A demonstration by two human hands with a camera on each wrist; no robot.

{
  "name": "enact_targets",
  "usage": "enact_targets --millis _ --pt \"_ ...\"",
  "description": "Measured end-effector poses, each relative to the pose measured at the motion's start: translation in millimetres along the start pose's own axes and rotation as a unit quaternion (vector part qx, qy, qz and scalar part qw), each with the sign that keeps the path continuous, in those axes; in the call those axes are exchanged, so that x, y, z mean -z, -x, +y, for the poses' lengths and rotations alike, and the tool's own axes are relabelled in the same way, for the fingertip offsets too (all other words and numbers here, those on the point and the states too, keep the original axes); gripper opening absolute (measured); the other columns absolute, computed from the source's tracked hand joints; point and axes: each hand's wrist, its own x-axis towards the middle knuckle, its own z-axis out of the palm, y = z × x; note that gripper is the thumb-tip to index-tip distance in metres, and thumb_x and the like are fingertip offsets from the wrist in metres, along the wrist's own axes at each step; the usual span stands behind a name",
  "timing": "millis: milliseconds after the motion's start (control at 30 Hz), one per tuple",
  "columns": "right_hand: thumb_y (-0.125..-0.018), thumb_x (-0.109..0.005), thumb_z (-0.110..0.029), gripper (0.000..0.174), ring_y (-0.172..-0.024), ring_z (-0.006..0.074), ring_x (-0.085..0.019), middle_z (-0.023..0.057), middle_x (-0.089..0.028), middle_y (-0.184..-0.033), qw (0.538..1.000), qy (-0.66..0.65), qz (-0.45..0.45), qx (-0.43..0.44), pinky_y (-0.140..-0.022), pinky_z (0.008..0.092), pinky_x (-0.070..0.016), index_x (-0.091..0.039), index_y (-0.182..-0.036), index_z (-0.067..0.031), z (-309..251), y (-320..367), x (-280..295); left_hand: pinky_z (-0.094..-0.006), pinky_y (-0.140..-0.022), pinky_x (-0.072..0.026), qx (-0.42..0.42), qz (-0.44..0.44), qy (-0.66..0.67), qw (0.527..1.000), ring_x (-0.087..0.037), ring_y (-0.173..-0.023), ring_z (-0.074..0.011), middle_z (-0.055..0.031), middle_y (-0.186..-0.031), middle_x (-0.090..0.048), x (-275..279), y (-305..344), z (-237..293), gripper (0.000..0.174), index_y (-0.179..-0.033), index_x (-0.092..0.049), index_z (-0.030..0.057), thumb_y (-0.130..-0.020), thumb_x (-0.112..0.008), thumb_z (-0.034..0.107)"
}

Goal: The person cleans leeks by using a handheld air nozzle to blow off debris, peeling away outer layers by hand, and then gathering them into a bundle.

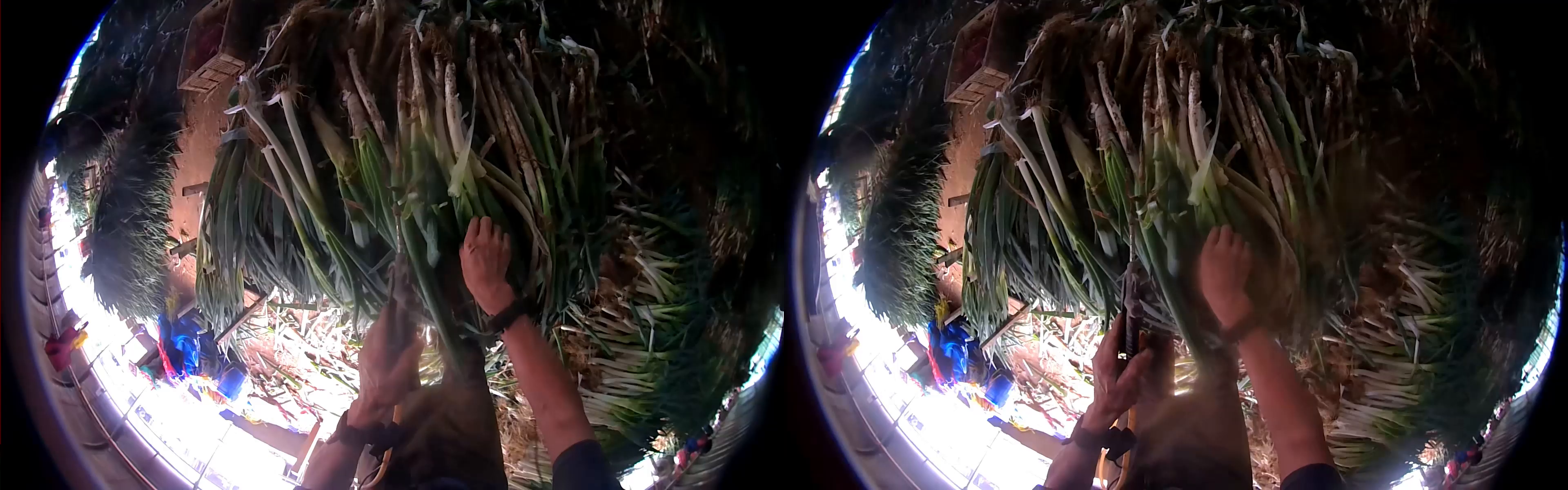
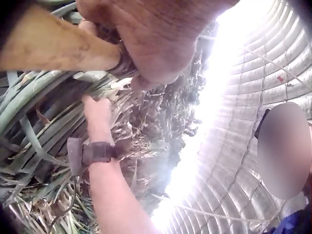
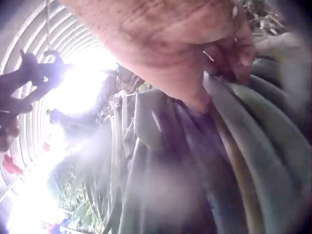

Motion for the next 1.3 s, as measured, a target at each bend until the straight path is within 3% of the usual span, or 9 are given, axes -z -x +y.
enact_targets --millis 100,167,267,367,433,500,867,1067,1300 --pt "-0.081 -0.072 -0.013 0.035 -0.098 0.0342 -0.065 0.0138 -0.058 -0.101 0.999 0.007 0.013 -0.038 -0.080 0.0474 -0.0566 -0.058 -0.111 -0.0025 -5 -5 -9 -0.0378 -0.098 -0.0509 -0.010 -0.003 -0.024 1.000 -0.065 -0.112 -0.0272 -0.0198 -0.124 -0.065 -1 3 -7 0.069 -0.148 -0.042 -0.0071 -0.088 -0.070 0.012" --pt "-0.078 -0.075 -0.013 0.038 -0.102 0.0370 -0.065 0.0162 -0.060 -0.106 0.979 -0.168 -0.067 -0.094 -0.088 0.0467 -0.0533 -0.060 -0.111 -0.0010 -2 -10 -2 -0.0377 -0.094 -0.0528 -0.032 0.002 -0.048 0.998 -0.067 -0.107 -0.0277 -0.0194 -0.122 -0.066 -6 8 -11 0.068 -0.148 -0.043 -0.0058 -0.089 -0.070 0.013" --pt "-0.073 -0.079 -0.015 0.047 -0.104 0.0405 -0.064 0.0185 -0.061 -0.113 0.943 -0.288 -0.139 -0.086 -0.091 0.0449 -0.0526 -0.062 -0.114 0.0019 25 -4 19 -0.0406 -0.070 -0.0539 -0.152 -0.033 -0.129 0.979 -0.067 -0.083 -0.0312 -0.0189 -0.108 -0.062 -10 22 -28 0.071 -0.151 -0.040 0.0009 -0.090 -0.072 0.018" --pt "-0.069 -0.083 -0.017 0.057 -0.102 0.0422 -0.065 0.0197 -0.062 -0.117 0.917 -0.333 -0.211 -0.057 -0.089 0.0437 -0.0538 -0.062 -0.118 0.0033 48 26 55 -0.0455 -0.079 -0.0505 -0.019 -0.115 -0.085 0.990 -0.059 -0.089 -0.0366 -0.0208 -0.112 -0.058 -14 59 -17 0.076 -0.150 -0.040 0.0031 -0.083 -0.073 0.015" --pt "-0.071 -0.084 -0.019 0.061 -0.100 0.0420 -0.066 0.0213 -0.065 -0.115 0.919 -0.343 -0.193 -0.028 -0.089 0.0428 -0.0541 -0.062 -0.124 0.0013 53 50 74 -0.0478 -0.084 -0.0512 -0.078 -0.111 -0.131 0.982 -0.061 -0.098 -0.0403 -0.0225 -0.115 -0.058 -18 74 -23 0.080 -0.153 -0.035 0.0045 -0.085 -0.073 0.021" --pt "-0.072 -0.084 -0.019 0.064 -0.105 0.0399 -0.067 0.0215 -0.068 -0.116 0.851 -0.414 -0.306 -0.108 -0.092 0.0416 -0.0533 -0.061 -0.129 -0.0004 53 65 111 -0.0491 -0.087 -0.0517 0.007 -0.158 -0.110 0.981 -0.061 -0.103 -0.0425 -0.0239 -0.117 -0.059 -20 87 -11 0.081 -0.154 -0.033 0.0046 -0.087 -0.073 0.025" --pt "-0.078 -0.079 -0.016 0.053 -0.097 0.0323 -0.071 0.0160 -0.071 -0.113 0.871 -0.378 -0.292 -0.116 -0.082 0.0393 -0.0557 -0.065 -0.129 -0.0093 65 174 124 -0.0486 -0.080 -0.0512 -0.026 -0.096 -0.089 0.991 -0.065 -0.095 -0.0427 -0.0257 -0.103 -0.065 -43 7 -7 0.063 -0.142 -0.049 0.0003 -0.090 -0.068 0.030" --pt "-0.079 -0.077 -0.015 0.053 -0.097 0.0301 -0.072 0.0144 -0.072 -0.114 0.865 -0.387 -0.298 -0.112 -0.082 0.0380 -0.0560 -0.066 -0.131 -0.0137 82 184 110 -0.0415 -0.086 -0.0504 -0.098 -0.028 -0.167 0.981 -0.066 -0.097 -0.0314 -0.0193 -0.101 -0.067 -50 -69 9 0.054 -0.136 -0.057 -0.0015 -0.091 -0.065 0.027" --pt "-0.081 -0.077 -0.006 0.053 -0.100 0.0205 -0.069 0.0137 -0.073 -0.113 0.804 -0.508 -0.284 -0.120 -0.087 0.0334 -0.0548 -0.063 -0.131 0.0017 90 177 129 -0.0434 -0.079 -0.0534 -0.050 -0.068 -0.067 0.994 -0.069 -0.087 -0.0318 -0.0186 -0.097 -0.069 -33 -44 10 0.047 -0.127 -0.059 0.0021 -0.089 -0.070 0.027"
